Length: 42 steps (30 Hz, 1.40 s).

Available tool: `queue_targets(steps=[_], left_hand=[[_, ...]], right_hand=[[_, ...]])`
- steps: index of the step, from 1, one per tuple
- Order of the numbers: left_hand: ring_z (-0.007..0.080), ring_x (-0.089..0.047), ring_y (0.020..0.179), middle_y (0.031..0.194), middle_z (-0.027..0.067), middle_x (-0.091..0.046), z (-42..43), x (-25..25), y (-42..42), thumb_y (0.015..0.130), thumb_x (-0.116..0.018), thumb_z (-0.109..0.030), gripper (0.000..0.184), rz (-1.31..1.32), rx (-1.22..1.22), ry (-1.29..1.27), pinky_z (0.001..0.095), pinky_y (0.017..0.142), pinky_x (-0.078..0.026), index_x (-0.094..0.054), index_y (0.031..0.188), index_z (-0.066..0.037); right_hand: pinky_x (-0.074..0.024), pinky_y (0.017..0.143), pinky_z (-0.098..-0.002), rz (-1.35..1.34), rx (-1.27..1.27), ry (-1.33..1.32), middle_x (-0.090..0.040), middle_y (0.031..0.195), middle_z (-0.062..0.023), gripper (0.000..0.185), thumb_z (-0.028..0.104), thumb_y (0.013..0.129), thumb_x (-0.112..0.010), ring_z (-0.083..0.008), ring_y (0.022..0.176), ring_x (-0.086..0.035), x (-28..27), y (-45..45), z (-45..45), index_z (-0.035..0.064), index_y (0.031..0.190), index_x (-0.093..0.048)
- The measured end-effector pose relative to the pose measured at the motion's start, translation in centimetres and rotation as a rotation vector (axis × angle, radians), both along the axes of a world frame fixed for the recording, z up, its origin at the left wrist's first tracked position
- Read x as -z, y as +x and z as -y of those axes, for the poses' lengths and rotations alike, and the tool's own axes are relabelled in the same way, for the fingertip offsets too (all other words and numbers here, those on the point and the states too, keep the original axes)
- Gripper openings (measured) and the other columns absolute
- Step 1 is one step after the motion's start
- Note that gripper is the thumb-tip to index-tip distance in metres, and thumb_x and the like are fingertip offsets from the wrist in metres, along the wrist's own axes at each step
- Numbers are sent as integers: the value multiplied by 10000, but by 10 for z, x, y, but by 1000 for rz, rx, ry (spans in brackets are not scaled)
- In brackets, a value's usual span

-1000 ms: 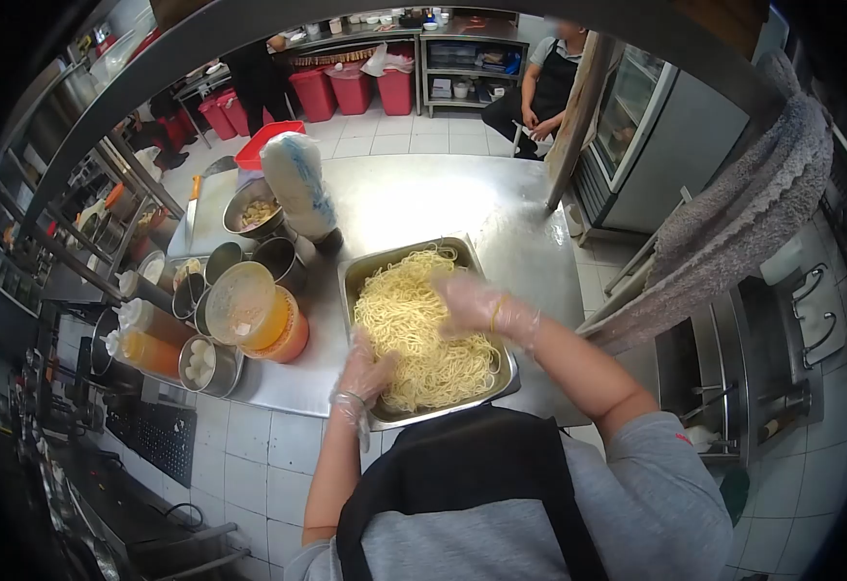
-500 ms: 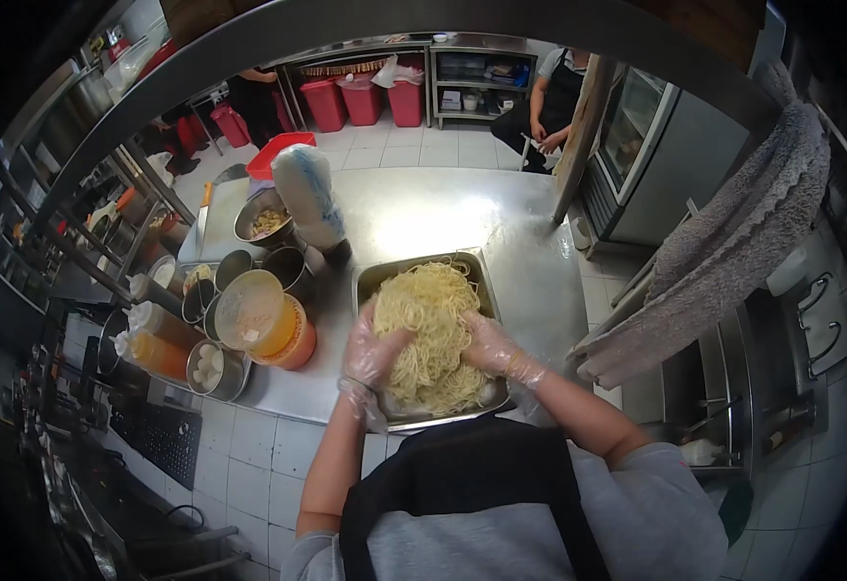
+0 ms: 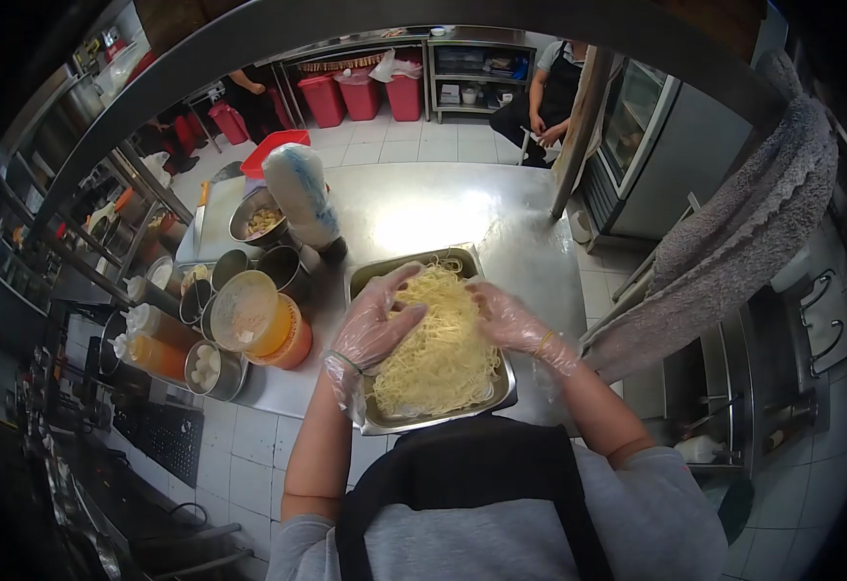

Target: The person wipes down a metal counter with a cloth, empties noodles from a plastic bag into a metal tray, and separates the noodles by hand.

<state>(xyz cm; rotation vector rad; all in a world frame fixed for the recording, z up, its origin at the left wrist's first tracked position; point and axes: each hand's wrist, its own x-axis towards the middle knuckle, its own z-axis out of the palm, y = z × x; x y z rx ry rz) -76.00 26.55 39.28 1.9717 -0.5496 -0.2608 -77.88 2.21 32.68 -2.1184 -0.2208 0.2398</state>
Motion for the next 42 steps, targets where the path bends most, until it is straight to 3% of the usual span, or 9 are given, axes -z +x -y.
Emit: queue_targets(steps=[3, 9, 13, 22, 26, 29, 34, 39, 42], left_hand=[[343, -514, 1149, 1240, 248, -512, -25, 62, 20, 799, -666, -235, 636, 23, -101, 121, 388, 994, -386, -419, 1352, -39], [319, -481, 1202, 1314, 212, -481, -26, 195, 11, 775, -677, -235, 823, 168, -133, 176, 371, 1015, -365, -234, 1442, -42], [165, -596, 839, 983, 75, -636, -30, 143, 11, 794, -635, -135, 529, -445, -277, -158, 281, 754, -482, -477, 1286, -23], [92, -575, 786, 921, 30, -617, -32, -40, -14, 819, -619, -25, 323, -72, -230, -730, 224, 687, -472, -551, 1134, -15], [96, -575, 796, 917, 44, -618, -21, -84, -3, 821, -625, -71, 280, 232, -179, -533, 236, 703, -467, -573, 1085, 8], [99, -575, 838, 930, 49, -621, -12, -54, 23, 804, -647, -107, 307, 136, -175, -498, 248, 746, -477, -588, 1083, 8], [323, -579, 1050, 1143, 211, -581, -32, 38, 58, 812, -655, -230, 570, 216, -12, 381, 364, 906, -456, -440, 1280, 14], [382, -424, 1251, 1347, 268, -428, -23, 63, 35, 830, -609, -272, 677, -151, 122, 742, 357, 1054, -334, -323, 1376, 6], [378, -409, 1257, 1329, 275, -436, -32, 97, 25, 835, -590, -253, 642, 16, 13, 680, 356, 1052, -331, -334, 1361, 11]], right_hand=[[-440, 942, -416, 485, -172, -149, -510, 1227, -214, 640, 132, 781, -651, -322, 1120, -539, 30, -9, -21, 77, 1356, -376], [-449, 923, -401, 288, -32, -327, -508, 1251, -193, 487, 142, 669, -704, -339, 1074, -556, 75, 2, -61, 86, 1140, -591], [-471, 874, -342, 214, -19, 93, -597, 1045, -142, 355, 67, 642, -688, -240, 961, -592, 4, 24, -55, 49, 993, -647], [-472, 884, -278, 439, -65, 541, -607, 1058, -76, 496, -26, 647, -686, -151, 980, -580, -64, 46, -55, 32, 1125, -566], [-440, 962, -386, 516, -134, -226, -531, 1148, -168, 516, 187, 713, -732, -295, 1051, -555, -52, 42, -60, 77, 1185, -555], [-430, 946, -414, 444, -109, -395, -560, 1076, -200, 393, 127, 712, -656, -331, 1069, -523, -29, 28, -53, 28, 1087, -594], [-459, 907, -408, -112, -447, -858, -614, 983, -190, 438, 138, 718, -654, -326, 1037, -576, -38, 0, -47, 5, 1126, -566], [-490, 855, -434, 71, -275, -955, -567, 1088, -277, 399, 145, 720, -651, -352, 990, -604, 58, -32, -65, -20, 1076, -577], [-493, 843, -450, 141, -186, -826, -525, 1137, -315, 420, 150, 718, -653, -370, 949, -617, 59, -26, -69, -19, 1093, -566]])
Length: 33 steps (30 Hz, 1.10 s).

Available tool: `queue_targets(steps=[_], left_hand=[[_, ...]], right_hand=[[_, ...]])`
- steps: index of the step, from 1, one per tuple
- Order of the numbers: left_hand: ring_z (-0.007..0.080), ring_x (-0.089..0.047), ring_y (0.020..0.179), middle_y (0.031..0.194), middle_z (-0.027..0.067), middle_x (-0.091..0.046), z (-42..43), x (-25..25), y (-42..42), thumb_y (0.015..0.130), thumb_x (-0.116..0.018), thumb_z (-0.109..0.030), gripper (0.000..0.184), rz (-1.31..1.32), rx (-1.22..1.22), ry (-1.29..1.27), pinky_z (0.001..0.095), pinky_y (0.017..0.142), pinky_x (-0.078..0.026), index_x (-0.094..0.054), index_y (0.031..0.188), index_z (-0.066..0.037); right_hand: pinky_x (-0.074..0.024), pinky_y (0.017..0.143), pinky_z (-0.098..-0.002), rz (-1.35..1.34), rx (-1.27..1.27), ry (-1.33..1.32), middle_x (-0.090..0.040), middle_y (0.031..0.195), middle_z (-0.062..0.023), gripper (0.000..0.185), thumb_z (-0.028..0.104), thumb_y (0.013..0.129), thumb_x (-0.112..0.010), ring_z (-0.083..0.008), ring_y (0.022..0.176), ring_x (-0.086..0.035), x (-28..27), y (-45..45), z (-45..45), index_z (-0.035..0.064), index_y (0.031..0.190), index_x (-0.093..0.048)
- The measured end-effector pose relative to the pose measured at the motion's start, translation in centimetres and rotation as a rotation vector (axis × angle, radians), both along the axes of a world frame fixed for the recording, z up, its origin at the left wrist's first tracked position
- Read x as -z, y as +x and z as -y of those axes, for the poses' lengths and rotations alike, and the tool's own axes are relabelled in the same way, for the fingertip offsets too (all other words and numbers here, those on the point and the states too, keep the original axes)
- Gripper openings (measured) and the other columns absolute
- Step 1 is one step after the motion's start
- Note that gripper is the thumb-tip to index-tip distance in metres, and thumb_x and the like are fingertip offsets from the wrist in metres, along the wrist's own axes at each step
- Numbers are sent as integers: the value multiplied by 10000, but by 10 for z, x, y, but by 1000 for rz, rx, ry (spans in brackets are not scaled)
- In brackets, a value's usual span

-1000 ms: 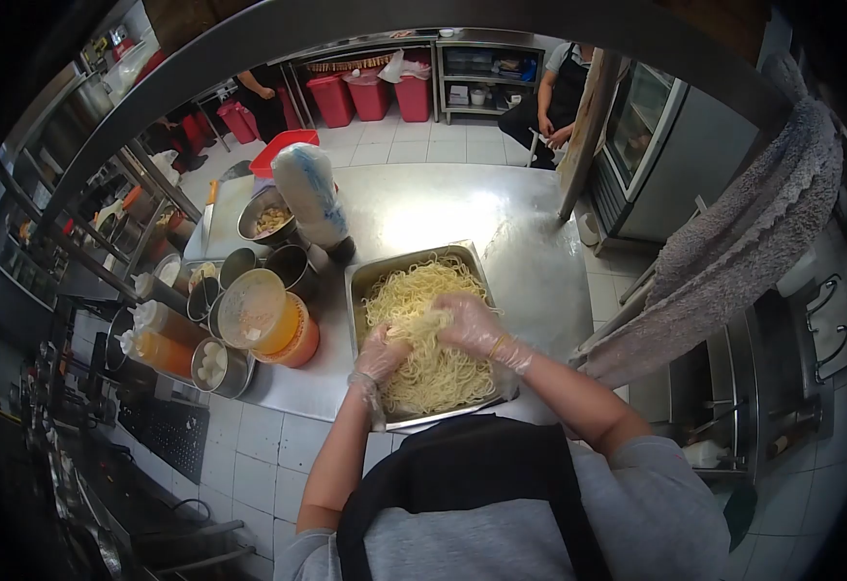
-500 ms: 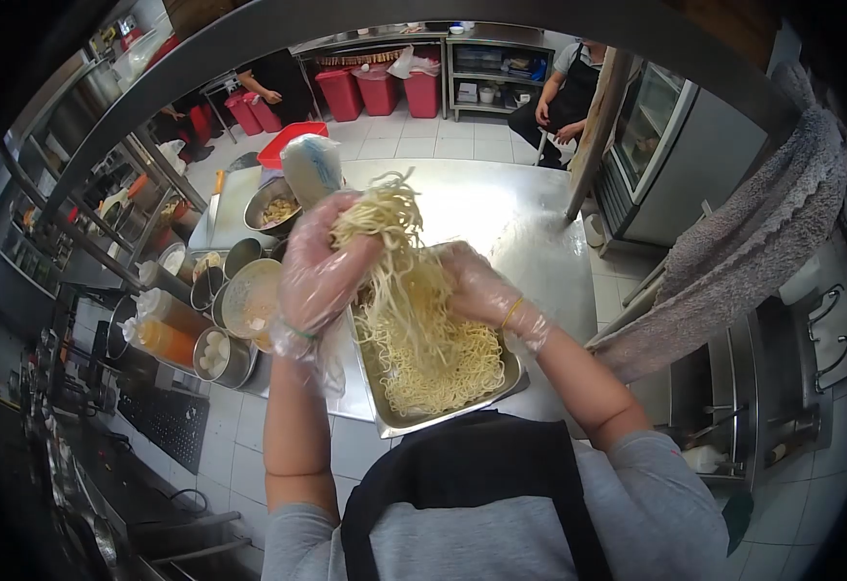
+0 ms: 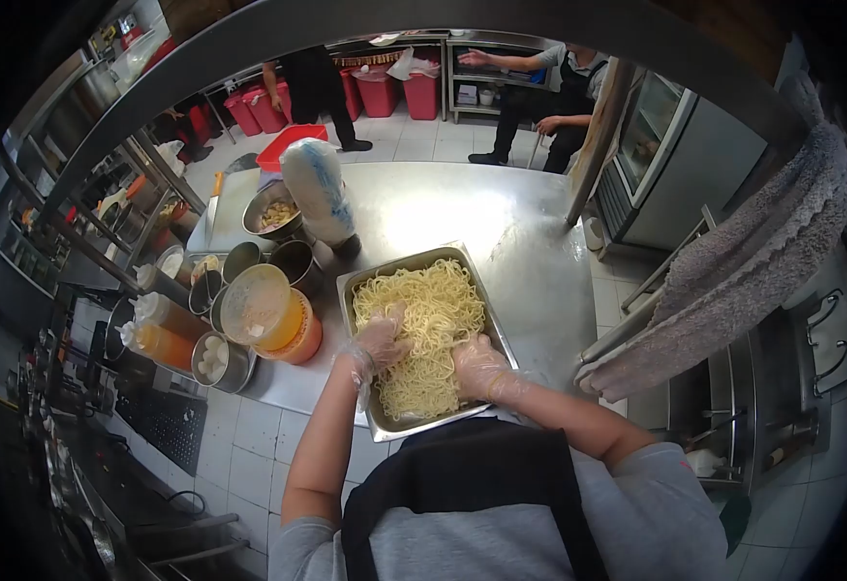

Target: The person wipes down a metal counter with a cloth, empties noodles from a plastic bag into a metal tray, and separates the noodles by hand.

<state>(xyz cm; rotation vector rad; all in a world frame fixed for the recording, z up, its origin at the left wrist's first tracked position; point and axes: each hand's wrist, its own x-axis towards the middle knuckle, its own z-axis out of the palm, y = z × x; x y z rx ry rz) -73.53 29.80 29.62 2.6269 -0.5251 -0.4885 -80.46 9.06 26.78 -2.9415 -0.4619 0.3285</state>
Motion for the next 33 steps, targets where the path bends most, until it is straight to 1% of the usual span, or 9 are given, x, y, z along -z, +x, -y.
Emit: queue_targets(steps=[6, 10, 12, 16, 19, 22, 25, 28, 33], left_hand=[[365, -469, 1196, 1276, 224, -501, -15, -17, -14, 853, -593, -189, 498, 287, 91, -233, 372, 1040, -353, -444, 1291, -6], [351, -448, 1223, 1334, 177, -463, -3, -57, -32, 829, -642, -186, 506, 135, 19, -618, 412, 1058, -333, -467, 1277, -28], [323, -445, 1236, 1339, 173, -460, 6, -64, -42, 829, -659, -200, 553, -69, -16, -870, 416, 1068, -317, -439, 1309, -33], [305, -467, 1227, 1354, 193, -442, 31, -52, -52, 818, -688, -219, 712, 101, 45, -928, 374, 1033, -354, -320, 1406, -58], [302, -480, 1214, 1327, 195, -477, 35, -47, -52, 854, -639, -220, 608, 161, -27, -1006, 353, 1003, -376, -372, 1372, -48], [303, -508, 1165, 1261, 199, -528, 26, -32, -47, 895, -567, -214, 465, 213, -74, -830, 349, 967, -397, -443, 1308, -39], [320, -550, 1072, 1175, 190, -570, 25, -3, -37, 912, -521, -201, 375, 243, -119, -863, 347, 920, -425, -493, 1234, -10], [319, -565, 1028, 1127, 179, -584, 18, 27, -20, 913, -508, -201, 373, 729, -161, -421, 343, 894, -440, -486, 1216, 14], [263, -522, 1110, 1185, 178, -545, 10, 6, -12, 899, -535, -207, 444, 468, -246, -629, 331, 947, -412, -431, 1262, 26]], right_hand=[[-492, 839, -389, 2, -14, 363, -594, 1014, -241, 416, 117, 660, -660, -325, 909, -621, 16, 18, 17, -21, 1045, -582], [-497, 812, -355, 8, 51, 774, -629, 894, -211, 410, 94, 614, -664, -273, 871, -637, -44, 25, 30, -43, 996, -610], [-496, 814, -319, -128, 68, 989, -632, 916, -169, 475, 125, 623, -708, -227, 873, -631, -77, 32, 33, -35, 1054, -590], [-488, 836, -280, -337, 117, 1574, -603, 1053, -64, 593, 80, 661, -771, -158, 934, -579, -98, 31, 22, 23, 1199, -526], [-463, 897, -300, -31, 192, 1651, -562, 1133, -86, 589, 99, 703, -774, -177, 1044, -538, -81, 37, 3, 52, 1224, -503], [-446, 919, -288, -31, 171, 1604, -524, 1169, -76, 534, 93, 753, -706, -160, 1082, -518, -87, 30, -5, 76, 1230, -467], [-415, 944, -288, 152, 31, 1246, -528, 1132, -72, 560, 77, 749, -691, -160, 1078, -506, -61, 34, -10, 74, 1244, -430], [-401, 934, -278, -9, 90, 1254, -501, 1105, -70, 530, -11, 736, -582, -164, 1037, -499, -63, 29, -12, 67, 1230, -405], [-437, 884, -258, -91, 108, 1503, -483, 1084, -64, 474, -55, 712, -537, -135, 1002, -503, -68, 37, -1, 68, 1155, -420]])
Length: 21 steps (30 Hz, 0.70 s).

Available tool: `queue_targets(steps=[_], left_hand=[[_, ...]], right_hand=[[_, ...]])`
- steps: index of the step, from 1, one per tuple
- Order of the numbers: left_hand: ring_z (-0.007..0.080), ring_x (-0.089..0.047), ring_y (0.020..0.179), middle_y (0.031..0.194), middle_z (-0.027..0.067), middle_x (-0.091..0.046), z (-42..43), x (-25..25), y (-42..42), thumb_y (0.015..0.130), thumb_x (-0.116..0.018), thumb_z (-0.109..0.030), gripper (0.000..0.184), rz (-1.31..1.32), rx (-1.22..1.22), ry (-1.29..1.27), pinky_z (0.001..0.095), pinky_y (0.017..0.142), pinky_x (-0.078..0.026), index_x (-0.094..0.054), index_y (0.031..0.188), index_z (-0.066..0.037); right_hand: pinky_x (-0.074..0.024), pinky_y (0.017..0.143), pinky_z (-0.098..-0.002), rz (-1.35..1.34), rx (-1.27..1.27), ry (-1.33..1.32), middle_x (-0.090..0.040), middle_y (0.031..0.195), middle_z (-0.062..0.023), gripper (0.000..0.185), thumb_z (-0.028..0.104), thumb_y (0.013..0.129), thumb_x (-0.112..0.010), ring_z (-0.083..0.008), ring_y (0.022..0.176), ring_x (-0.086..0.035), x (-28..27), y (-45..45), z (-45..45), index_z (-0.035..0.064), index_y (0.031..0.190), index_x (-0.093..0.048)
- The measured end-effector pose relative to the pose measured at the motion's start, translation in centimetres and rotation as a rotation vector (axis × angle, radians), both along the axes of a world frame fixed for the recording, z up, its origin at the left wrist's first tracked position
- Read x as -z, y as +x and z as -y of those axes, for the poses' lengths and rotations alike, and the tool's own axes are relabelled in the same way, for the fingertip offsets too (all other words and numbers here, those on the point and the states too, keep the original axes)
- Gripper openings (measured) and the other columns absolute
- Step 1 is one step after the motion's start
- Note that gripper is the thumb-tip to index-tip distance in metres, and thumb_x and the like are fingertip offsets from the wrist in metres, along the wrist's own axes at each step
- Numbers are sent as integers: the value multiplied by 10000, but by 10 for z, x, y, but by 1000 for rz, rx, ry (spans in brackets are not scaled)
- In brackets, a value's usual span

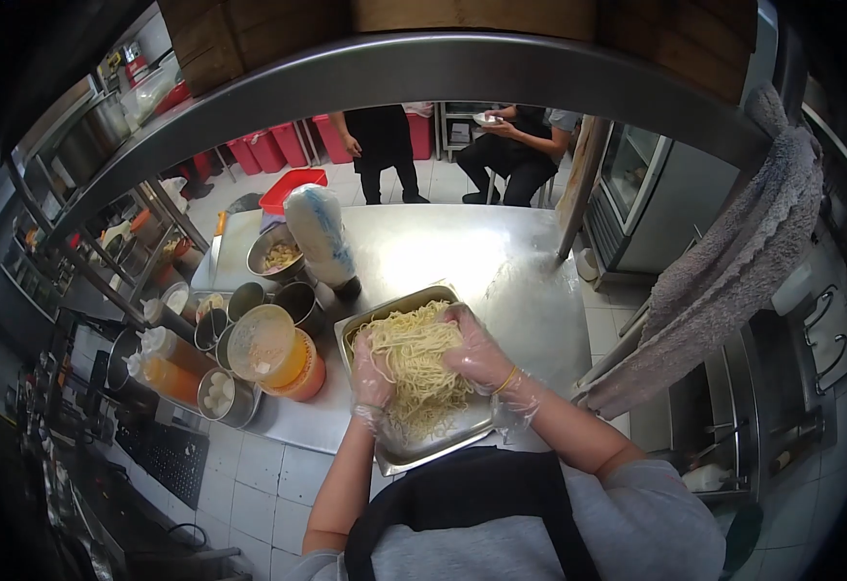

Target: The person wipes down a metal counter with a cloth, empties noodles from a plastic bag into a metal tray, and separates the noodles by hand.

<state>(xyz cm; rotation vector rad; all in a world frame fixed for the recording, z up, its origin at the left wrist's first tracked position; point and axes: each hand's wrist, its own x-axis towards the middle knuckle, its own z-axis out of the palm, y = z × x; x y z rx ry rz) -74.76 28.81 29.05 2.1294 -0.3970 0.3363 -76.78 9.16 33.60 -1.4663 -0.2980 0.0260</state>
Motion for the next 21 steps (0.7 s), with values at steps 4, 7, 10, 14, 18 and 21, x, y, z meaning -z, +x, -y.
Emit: queue_targets(steps=[4, 7, 10, 14, 18, 21], left_hand=[[227, -473, 1180, 1270, 148, -491, 24, -18, -15, 892, -565, -232, 555, -564, 335, -966, 328, 996, -383, -354, 1336, 27], [220, -460, 1194, 1299, 132, -468, 30, -11, -20, 890, -563, -209, 599, -303, 428, -804, 322, 1007, -376, -302, 1380, 16], [223, -464, 1196, 1302, 137, -467, 20, -9, -21, 857, -554, -133, 601, -333, 347, -561, 311, 1015, -365, -307, 1385, 12], [230, -577, 1030, 1081, 152, -615, 8, -14, -20, 792, -512, -35, 403, -155, 166, -156, 328, 926, -429, -539, 1191, 22], [251, -607, 948, 986, 150, -646, 0, -12, -15, 795, -541, -43, 328, -102, 64, -202, 341, 869, -455, -584, 1115, 16], [223, -588, 1004, 1081, 147, -620, -4, -29, -14, 828, -587, -92, 432, -190, 105, -22, 325, 870, -455, -503, 1242, -4]], right_hand=[[-433, 927, -295, -84, -64, 251, -497, 1134, -81, 531, -33, 728, -576, -184, 1051, -517, 3, 5, -11, 66, 1225, -421], [-427, 950, -321, 169, 26, -123, -510, 1184, -117, 576, 24, 753, -635, -227, 1091, -523, 9, 7, -18, 54, 1283, -411], [-440, 930, -335, 243, 65, -420, -558, 1183, -158, 515, 119, 783, -674, -246, 1093, -552, -2, -2, -11, 30, 1251, -477], [-449, 906, -347, 189, -10, -506, -599, 1122, -149, 441, 136, 779, -664, -266, 1047, -584, 10, 3, 0, 26, 1186, -537], [-462, 874, -347, 38, 171, -606, -602, 1103, -162, 422, 126, 773, -658, -273, 1011, -597, 0, 9, 6, 0, 1157, -538], [-483, 863, -328, 64, 218, -490, -603, 1105, -164, 381, 64, 768, -651, -242, 998, -602, -10, 9, 5, -11, 1127, -547]])
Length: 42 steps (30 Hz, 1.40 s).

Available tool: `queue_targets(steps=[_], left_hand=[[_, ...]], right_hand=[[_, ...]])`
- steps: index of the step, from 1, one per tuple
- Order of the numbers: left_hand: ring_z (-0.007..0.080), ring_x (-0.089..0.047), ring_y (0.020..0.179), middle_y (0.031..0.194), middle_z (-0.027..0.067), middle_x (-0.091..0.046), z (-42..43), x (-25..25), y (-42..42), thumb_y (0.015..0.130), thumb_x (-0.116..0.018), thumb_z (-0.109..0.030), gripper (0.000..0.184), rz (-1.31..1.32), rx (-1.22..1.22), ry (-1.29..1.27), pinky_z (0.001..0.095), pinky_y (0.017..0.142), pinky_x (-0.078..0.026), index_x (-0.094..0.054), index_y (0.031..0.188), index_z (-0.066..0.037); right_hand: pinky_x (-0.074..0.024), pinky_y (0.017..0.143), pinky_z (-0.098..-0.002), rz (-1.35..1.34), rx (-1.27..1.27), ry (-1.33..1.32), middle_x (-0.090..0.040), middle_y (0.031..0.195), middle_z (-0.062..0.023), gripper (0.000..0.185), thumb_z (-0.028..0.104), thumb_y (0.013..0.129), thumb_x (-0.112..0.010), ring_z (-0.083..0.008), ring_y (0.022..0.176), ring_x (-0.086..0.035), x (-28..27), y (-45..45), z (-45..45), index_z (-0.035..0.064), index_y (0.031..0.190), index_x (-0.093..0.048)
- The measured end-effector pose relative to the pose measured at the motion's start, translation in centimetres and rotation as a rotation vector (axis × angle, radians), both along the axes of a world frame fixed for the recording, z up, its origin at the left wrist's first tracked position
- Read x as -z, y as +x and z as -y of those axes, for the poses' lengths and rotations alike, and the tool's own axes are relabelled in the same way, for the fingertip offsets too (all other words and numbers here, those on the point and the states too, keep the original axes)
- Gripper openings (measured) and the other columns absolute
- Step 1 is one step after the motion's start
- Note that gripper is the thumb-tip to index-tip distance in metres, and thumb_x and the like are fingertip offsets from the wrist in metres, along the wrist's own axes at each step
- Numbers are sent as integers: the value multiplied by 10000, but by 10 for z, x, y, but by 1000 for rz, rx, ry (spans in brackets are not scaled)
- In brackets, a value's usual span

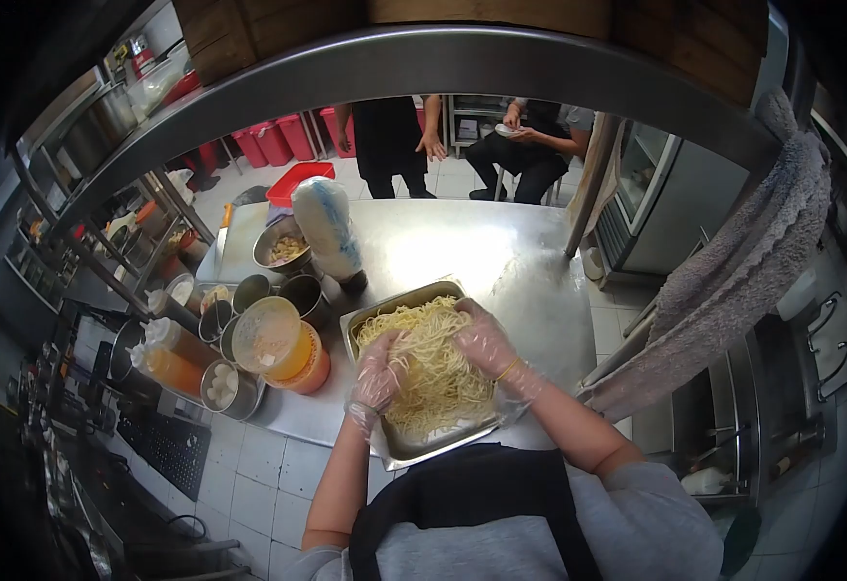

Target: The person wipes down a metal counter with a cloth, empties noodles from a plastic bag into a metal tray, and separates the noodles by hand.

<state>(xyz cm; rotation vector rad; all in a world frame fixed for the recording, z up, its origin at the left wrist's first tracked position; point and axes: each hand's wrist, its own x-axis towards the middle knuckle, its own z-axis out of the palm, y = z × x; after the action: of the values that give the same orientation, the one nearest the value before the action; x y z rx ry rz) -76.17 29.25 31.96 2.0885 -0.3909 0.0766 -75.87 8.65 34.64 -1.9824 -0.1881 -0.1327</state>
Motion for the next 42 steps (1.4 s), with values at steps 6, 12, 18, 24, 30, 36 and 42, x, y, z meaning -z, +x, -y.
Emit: queue_targets(steps=[6, 12, 18, 24, 30, 36, 42], left_hand=[[188, -496, 1147, 1311, 116, -480, 18, -19, -11, 856, -611, -136, 709, -376, 246, -527, 313, 956, -408, -223, 1440, -30], [175, -562, 1030, 1156, 74, -596, 1, -8, 1, 867, -598, -112, 425, -55, 160, -81, 327, 893, -442, -491, 1269, -23], [337, -598, 917, 990, 181, -642, -8, 28, 3, 897, -520, -181, 257, 247, -57, 17, 399, 821, -454, -610, 1070, -15], [166, -588, 901, 997, 68, -633, 11, -12, -5, 895, -554, -141, 273, 176, 72, -163, 295, 791, -457, -562, 1144, -30], [291, -592, 974, 1052, 193, -620, -33, 5, 7, 830, -584, -188, 359, 5, 86, 240, 347, 866, -442, -546, 1133, 0], [410, -464, 1138, 1226, 280, -484, -40, 6, -16, 777, -620, -212, 524, -70, -64, 367, 432, 989, -379, -464, 1220, 18], [452, -260, 1315, 1453, 287, -196, -18, -16, -43, 714, -681, -206, 885, -12, 106, 520, 429, 1093, -262, -194, 1426, -9]], right_hand=[[-521, 844, -287, -439, -478, 862, -609, 1085, -123, 443, -14, 764, -645, -183, 1001, -595, -8, 1, -5, -37, 1192, -533], [-500, 773, -244, -345, -303, 639, -642, 974, -90, 357, 56, 755, -693, -123, 862, -601, -16, 8, 8, -64, 1075, -588], [-474, 761, -264, -172, -253, 350, -616, 970, -80, 429, 154, 708, -772, -135, 854, -566, -23, 15, 10, -24, 1055, -592], [-467, 807, -277, -66, -336, 92, -608, 986, -91, 400, 138, 651, -713, -157, 874, -563, -24, 16, 1, -17, 1001, -596], [-474, 756, -234, 67, -260, 416, -607, 908, -39, 338, 109, 677, -719, -93, 823, -557, -94, 4, 20, -6, 971, -596], [-449, 911, -344, 103, -452, -117, -592, 1086, -144, 488, 235, 734, -728, -242, 1012, -573, -72, 5, 21, 14, 1134, -557], [-381, 1028, -400, -14, -518, -772, -482, 1311, -218, 747, 259, 702, -738, -379, 1204, -472, 1, 30, 1, 58, 1342, -410]])
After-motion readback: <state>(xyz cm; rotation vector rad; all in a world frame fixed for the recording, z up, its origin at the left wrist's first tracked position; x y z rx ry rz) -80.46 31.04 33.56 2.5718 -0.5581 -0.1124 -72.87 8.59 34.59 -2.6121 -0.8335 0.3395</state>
